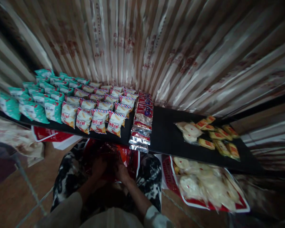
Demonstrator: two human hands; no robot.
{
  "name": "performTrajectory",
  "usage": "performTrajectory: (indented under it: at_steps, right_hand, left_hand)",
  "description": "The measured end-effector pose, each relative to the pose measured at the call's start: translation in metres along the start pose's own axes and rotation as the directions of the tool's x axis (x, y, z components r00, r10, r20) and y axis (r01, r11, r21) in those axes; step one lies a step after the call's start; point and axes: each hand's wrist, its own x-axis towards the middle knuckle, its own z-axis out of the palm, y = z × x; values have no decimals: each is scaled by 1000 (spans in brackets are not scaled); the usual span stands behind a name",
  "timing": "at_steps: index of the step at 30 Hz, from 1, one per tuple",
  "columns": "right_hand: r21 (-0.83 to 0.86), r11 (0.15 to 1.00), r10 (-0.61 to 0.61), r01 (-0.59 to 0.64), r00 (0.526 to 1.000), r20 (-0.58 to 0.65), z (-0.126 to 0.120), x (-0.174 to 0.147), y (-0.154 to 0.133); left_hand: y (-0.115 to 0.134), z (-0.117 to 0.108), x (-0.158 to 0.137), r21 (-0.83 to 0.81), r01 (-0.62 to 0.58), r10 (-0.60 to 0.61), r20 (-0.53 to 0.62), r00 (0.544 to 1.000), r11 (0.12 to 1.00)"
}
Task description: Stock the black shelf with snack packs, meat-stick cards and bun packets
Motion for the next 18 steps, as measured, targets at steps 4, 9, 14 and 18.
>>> performTrajectory:
  at_steps: [4, 9, 14, 18]
  right_hand:
    - [14, 998, 60, -60, 998, 3, 0, -2, 7]
    - [58, 991, 118, -119, 993, 9, 1, -1, 11]
    - [42, 994, 104, -103, 994, -23, 2, 1, 13]
    - [43, 998, 51, -47, 994, -100, 0, -1, 14]
  left_hand:
    - [-3, 9, 11, 27, 52, -54, 98, 994, 998]
    - [-2, 18, 16, 21, 79, -81, 145, 986, 997]
    - [4, 20, 12, -46, 99, -92, 119, 989, 994]
    - [14, 18, 6, -150, 72, -58, 93, 994, 986]
